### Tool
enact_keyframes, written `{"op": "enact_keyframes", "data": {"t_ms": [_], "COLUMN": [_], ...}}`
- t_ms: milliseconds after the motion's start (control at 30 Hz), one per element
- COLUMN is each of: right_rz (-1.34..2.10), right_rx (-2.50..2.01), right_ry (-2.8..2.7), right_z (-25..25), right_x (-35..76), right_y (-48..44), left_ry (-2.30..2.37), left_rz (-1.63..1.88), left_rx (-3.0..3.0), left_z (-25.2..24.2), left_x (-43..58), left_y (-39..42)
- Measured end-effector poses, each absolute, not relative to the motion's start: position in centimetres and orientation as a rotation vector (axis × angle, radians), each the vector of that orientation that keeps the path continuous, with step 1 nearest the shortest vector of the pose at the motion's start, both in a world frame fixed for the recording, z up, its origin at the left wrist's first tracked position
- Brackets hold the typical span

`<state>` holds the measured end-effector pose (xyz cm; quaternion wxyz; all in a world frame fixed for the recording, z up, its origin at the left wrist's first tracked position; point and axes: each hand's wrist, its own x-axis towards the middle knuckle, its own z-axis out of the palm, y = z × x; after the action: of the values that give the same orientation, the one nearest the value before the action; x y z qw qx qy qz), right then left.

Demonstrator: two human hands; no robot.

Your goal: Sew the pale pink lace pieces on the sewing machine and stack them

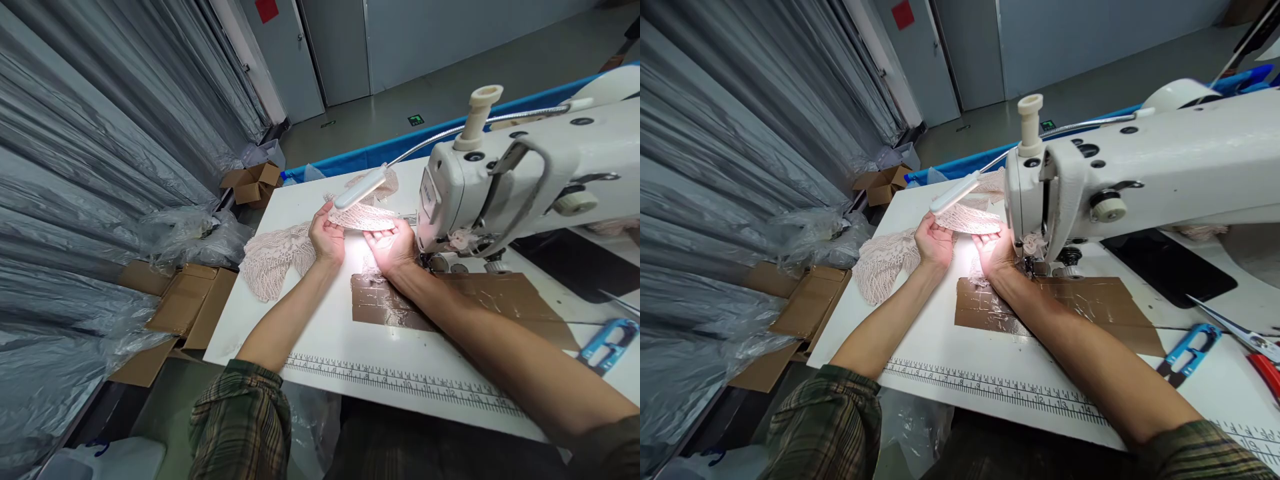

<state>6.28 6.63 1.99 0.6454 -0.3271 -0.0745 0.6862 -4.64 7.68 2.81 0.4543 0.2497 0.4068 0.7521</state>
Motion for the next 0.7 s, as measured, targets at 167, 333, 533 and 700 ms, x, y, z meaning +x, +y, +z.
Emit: {"op": "enact_keyframes", "data": {"t_ms": [167,333,533,700], "right_rz": [1.565,1.554,1.577,1.586], "right_rx": [-0.73,-0.734,-0.761,-0.808], "right_ry": [-0.188,-0.208,-0.229,-0.244], "right_z": [2.04,2.02,2.07,2.27], "right_x": [6.36,6.35,6.41,6.58], "right_y": [6.55,6.64,6.62,6.64], "left_ry": [1.014,1.023,0.994,1.023], "left_rz": [1.86,1.855,1.873,1.868], "left_rx": [0.686,0.693,0.67,0.727], "left_z": [2.64,2.5,2.53,2.76], "left_x": [-4.75,-4.76,-4.69,-4.51], "left_y": [7.66,7.75,7.74,7.5]}}
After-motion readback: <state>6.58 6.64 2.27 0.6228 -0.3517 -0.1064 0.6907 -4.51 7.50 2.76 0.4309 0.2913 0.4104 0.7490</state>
